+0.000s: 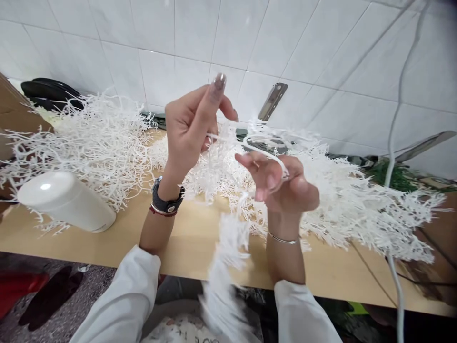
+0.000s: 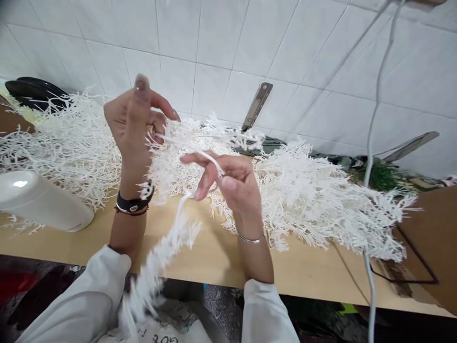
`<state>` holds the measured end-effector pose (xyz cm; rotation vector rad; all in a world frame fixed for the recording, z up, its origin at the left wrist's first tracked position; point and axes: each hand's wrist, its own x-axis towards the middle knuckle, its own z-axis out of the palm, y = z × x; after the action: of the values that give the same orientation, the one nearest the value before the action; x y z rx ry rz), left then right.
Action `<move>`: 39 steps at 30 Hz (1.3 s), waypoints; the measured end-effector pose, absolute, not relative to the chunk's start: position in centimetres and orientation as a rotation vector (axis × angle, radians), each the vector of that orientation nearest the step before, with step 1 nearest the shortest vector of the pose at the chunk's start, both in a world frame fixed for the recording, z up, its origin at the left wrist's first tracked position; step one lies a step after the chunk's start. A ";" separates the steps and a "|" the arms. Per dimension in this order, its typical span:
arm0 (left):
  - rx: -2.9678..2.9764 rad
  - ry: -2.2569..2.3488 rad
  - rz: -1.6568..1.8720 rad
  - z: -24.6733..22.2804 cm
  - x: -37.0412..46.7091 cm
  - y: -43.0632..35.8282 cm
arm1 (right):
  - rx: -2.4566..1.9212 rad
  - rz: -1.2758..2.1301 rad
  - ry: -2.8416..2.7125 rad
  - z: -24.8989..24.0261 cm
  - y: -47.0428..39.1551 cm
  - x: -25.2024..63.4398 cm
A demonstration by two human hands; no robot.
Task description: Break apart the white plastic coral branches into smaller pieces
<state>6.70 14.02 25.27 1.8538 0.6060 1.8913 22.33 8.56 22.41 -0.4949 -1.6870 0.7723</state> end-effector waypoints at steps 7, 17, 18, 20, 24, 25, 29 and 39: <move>1.558 0.408 1.624 25.7 5.0 15.6 | -0.602 1.237 -1.529 21.5 8.9 20.4; 1.949 0.611 1.649 26.1 2.9 13.4 | -1.128 0.942 -1.764 23.6 5.2 23.3; 2.009 0.593 1.567 26.1 2.7 13.3 | -1.126 0.906 -1.759 23.7 5.0 23.6; 2.135 0.561 1.366 26.2 2.0 13.4 | -1.118 0.788 -1.746 23.7 4.8 24.0; 2.429 0.679 1.158 26.2 0.9 13.8 | -1.082 0.459 -1.861 23.4 5.3 23.9; 2.498 0.702 1.110 26.2 0.7 13.9 | -1.070 0.411 -1.894 23.3 5.5 23.8; 2.653 0.756 1.017 26.3 0.5 13.7 | -1.038 0.424 -1.901 22.8 6.2 23.1; 2.640 0.682 0.935 26.2 0.7 13.8 | -0.873 0.376 -1.630 22.0 6.7 22.0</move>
<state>0.68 13.79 26.17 2.6404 0.6822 0.9352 21.97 6.68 22.04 -0.8734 -1.6298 0.3755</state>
